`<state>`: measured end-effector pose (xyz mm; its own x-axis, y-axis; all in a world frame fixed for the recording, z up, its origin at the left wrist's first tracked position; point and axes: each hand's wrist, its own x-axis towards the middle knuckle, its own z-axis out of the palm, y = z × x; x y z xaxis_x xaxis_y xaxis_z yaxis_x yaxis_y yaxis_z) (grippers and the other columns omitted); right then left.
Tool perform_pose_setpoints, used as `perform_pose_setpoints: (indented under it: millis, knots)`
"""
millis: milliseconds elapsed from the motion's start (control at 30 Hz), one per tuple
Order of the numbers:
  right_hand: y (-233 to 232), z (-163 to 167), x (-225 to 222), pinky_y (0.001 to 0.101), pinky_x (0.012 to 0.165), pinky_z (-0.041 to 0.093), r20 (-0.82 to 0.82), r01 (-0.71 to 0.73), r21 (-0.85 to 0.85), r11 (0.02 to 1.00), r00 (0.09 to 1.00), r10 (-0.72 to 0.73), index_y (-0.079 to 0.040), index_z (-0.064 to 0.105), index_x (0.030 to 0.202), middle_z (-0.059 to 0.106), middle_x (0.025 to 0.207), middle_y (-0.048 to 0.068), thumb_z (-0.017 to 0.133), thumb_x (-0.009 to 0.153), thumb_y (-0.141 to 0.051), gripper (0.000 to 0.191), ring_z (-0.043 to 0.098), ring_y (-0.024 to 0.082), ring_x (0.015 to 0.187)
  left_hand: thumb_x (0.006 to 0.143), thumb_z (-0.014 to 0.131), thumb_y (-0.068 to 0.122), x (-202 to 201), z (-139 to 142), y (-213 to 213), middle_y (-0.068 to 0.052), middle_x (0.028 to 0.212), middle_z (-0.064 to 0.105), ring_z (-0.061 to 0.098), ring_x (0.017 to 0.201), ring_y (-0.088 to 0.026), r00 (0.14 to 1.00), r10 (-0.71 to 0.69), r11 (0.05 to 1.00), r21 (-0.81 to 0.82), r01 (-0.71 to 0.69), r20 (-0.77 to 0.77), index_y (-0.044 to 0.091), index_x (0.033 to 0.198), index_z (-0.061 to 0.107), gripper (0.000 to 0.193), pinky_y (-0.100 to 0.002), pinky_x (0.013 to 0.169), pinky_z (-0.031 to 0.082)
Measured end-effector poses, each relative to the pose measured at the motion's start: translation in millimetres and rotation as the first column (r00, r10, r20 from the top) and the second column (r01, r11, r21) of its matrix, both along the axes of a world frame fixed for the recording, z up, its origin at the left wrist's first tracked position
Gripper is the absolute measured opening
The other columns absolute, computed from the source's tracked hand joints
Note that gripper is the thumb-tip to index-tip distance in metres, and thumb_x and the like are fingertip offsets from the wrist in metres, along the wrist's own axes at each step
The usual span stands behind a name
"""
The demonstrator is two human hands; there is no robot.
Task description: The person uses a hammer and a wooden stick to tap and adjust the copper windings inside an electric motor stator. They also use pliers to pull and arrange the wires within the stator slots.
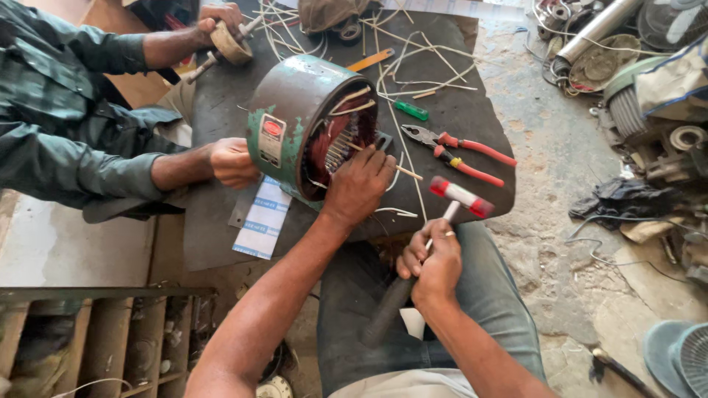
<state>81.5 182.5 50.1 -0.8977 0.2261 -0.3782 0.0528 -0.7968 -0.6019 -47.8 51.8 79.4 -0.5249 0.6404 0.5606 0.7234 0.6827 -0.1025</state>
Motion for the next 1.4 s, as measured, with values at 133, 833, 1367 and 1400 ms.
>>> perform_pose_setpoints:
  millis: [133,833,1367,1400]
  knots:
    - [9,-4,-3,0.0337,0.034,0.030,0.054,-0.039,-0.014,0.999,0.998,0.039,-0.018,0.043,0.084,0.034,0.054,0.000,0.043,0.104,-0.030,0.023,0.032,0.014,0.036,0.091,0.060,0.012,0,-4,1,-0.013,0.108,0.066,0.065,0.114,-0.032,1.000,-0.008,1.000,0.027,0.009,-0.024,0.001,0.110,0.066,0.023,-0.039,0.083,0.057]
    - [-14,-3,-12,0.0339,0.036,0.031,0.048,0.068,-0.076,0.995,0.997,-0.065,-0.017,0.043,0.082,0.034,0.055,-0.001,0.044,0.105,-0.037,0.031,0.032,0.013,0.038,0.089,0.058,0.009,-3,-3,2,-0.014,0.106,0.066,0.065,0.115,-0.033,1.000,0.022,0.999,0.035,-0.022,0.016,0.000,0.109,0.064,0.023,-0.038,0.082,0.058]
    - [-16,-2,-14,0.0341,0.035,0.031,0.000,0.033,-0.063,0.997,0.999,-0.033,-0.016,0.041,0.082,0.034,0.055,-0.001,0.044,0.107,-0.034,0.031,0.031,0.013,0.037,0.088,0.059,0.009,-6,-4,2,-0.016,0.106,0.065,0.065,0.115,-0.033,0.999,0.050,0.998,0.040,-0.050,-0.004,0.000,0.108,0.063,0.023,-0.039,0.085,0.059]
    - [-14,-1,-14,0.0341,0.035,0.030,0.025,-0.013,-0.069,0.998,1.000,0.014,-0.017,0.042,0.083,0.034,0.055,-0.001,0.044,0.106,-0.034,0.029,0.031,0.013,0.037,0.088,0.059,0.009,-6,-4,2,-0.016,0.107,0.065,0.065,0.115,-0.033,0.999,0.053,0.998,0.036,-0.053,-0.001,0.000,0.109,0.063,0.023,-0.039,0.085,0.059]
